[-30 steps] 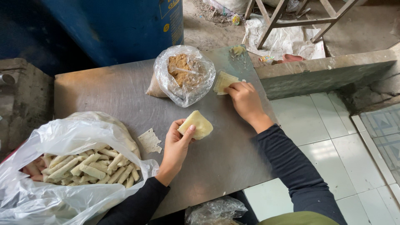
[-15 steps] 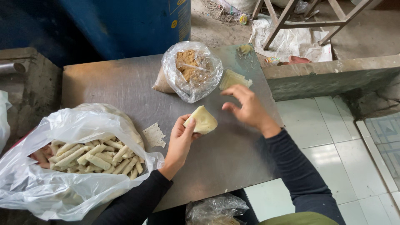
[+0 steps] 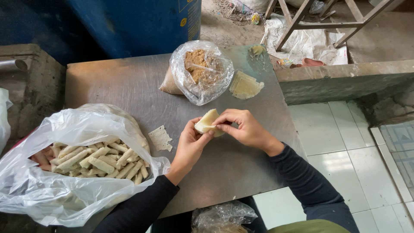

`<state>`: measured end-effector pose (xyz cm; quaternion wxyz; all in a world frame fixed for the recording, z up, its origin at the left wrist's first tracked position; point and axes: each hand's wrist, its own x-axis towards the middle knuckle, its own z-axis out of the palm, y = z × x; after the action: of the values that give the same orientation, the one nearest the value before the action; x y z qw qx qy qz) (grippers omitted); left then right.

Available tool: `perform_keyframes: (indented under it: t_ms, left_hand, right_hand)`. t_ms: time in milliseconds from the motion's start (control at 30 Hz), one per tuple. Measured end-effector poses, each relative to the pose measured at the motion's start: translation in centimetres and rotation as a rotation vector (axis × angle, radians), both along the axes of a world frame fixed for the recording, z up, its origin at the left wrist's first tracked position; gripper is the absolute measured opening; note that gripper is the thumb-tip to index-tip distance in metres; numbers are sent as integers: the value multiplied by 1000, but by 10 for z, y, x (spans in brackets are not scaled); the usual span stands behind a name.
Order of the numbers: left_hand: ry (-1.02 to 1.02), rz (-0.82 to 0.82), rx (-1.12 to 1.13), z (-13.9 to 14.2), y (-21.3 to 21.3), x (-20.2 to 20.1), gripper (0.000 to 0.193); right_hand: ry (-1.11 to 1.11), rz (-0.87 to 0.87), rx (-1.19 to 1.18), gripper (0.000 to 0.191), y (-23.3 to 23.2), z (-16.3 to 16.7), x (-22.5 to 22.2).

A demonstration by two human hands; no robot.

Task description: The person tears pieces from a soft white food sheet by hand, shaping triangular pieces, and arranges the torn pieces in overlapping rows on a metal table. They continue tearing more pieces from the sheet and finally reach into a bag of brown powder on the table.

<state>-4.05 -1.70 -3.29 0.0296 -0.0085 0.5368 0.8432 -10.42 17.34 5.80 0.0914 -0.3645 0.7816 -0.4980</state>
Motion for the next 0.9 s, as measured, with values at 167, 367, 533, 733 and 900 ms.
perform_keyframes:
  t_ms: [167,367,533,733,900]
  left_hand:
    - [-9,-31,49,5,0,2,53]
    - [0,-8,28,8,0,2,51]
    - [27,-8,-9,4,-1,2,49]
    - [21,41,-111,0,0,1,39]
    - [-16,64,-155,1,3,0,35]
  right_hand:
    - [-91,35,-33,11,4,-1,-1]
    - [-122,60,-57,10,5,-5,-1]
    - [-158,35,-78,10,0,-5,-1]
    - [-52,5,15,17,0,-5,5]
    - [-356,-95,-116,12,14,-33,-9]
